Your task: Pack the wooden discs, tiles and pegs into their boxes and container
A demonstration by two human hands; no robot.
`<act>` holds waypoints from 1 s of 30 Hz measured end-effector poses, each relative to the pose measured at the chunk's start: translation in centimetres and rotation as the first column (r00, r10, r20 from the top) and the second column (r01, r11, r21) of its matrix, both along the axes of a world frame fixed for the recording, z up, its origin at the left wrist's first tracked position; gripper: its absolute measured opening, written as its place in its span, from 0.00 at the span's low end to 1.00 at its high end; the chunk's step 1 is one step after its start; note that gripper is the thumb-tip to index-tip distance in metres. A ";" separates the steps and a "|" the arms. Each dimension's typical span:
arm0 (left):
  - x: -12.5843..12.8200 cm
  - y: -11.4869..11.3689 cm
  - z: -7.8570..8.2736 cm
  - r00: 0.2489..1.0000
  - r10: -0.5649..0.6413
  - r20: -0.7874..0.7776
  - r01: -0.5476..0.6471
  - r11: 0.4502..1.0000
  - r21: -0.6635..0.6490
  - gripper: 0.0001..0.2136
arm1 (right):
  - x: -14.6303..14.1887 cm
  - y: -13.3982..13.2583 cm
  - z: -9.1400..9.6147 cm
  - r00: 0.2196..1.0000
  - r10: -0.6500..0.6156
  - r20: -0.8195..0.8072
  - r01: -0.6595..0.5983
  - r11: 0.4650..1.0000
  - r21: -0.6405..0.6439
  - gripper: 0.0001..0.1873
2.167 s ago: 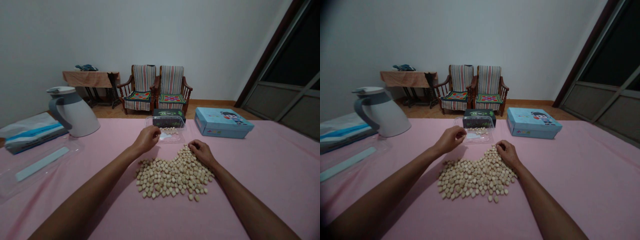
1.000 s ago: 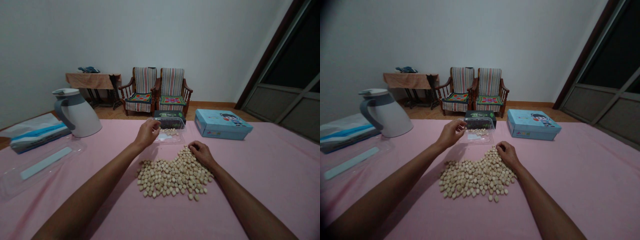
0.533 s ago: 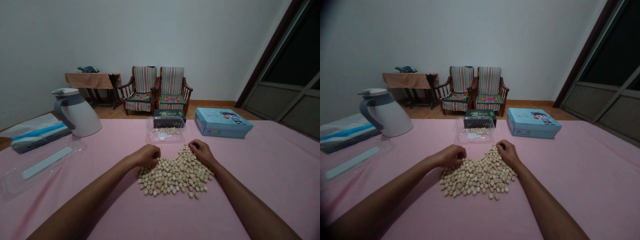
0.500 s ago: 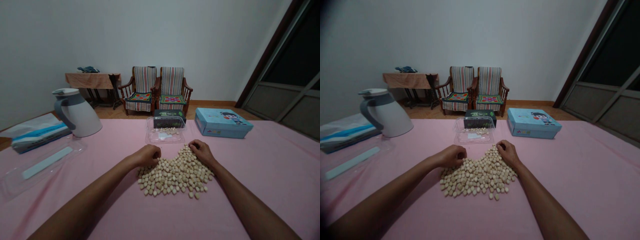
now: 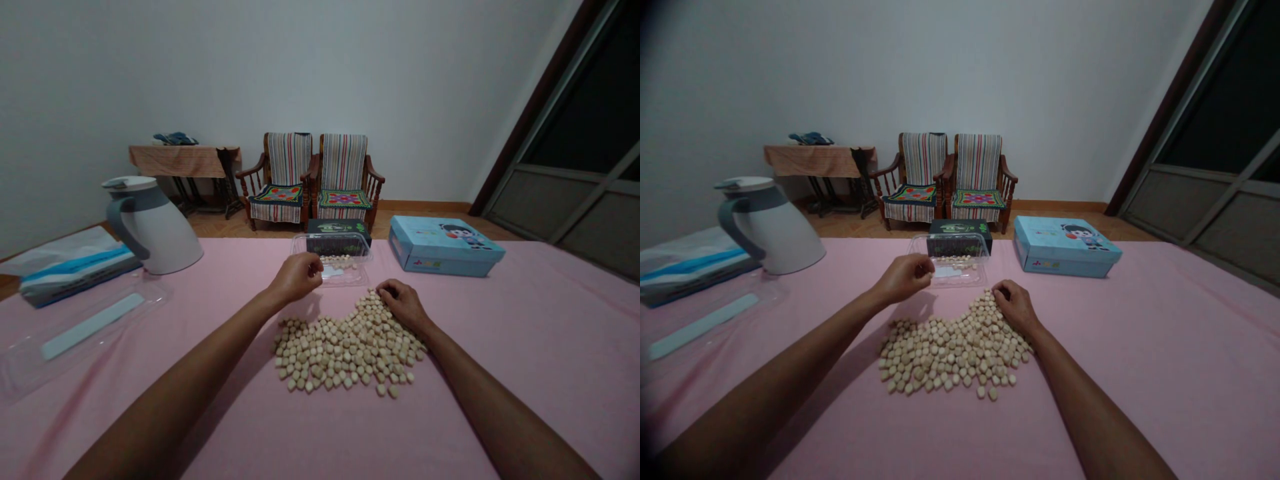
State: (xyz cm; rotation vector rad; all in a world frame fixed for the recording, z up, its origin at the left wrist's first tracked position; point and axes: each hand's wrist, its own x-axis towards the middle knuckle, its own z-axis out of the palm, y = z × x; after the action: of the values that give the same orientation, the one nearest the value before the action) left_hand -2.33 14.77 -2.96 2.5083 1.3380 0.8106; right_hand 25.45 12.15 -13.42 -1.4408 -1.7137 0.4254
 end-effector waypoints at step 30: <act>-0.6 -0.4 -1.1 0.975 -0.210 -0.065 0.198 0.968 -0.155 0.06 | -0.1 -0.2 0.3 1.000 0.006 0.019 -0.006 1.000 0.010 0.10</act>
State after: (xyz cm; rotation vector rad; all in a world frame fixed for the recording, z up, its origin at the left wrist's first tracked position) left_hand -2.91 14.39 -4.06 2.5313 1.0931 0.5514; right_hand 25.37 11.95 -13.11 -1.4375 -1.7327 0.4073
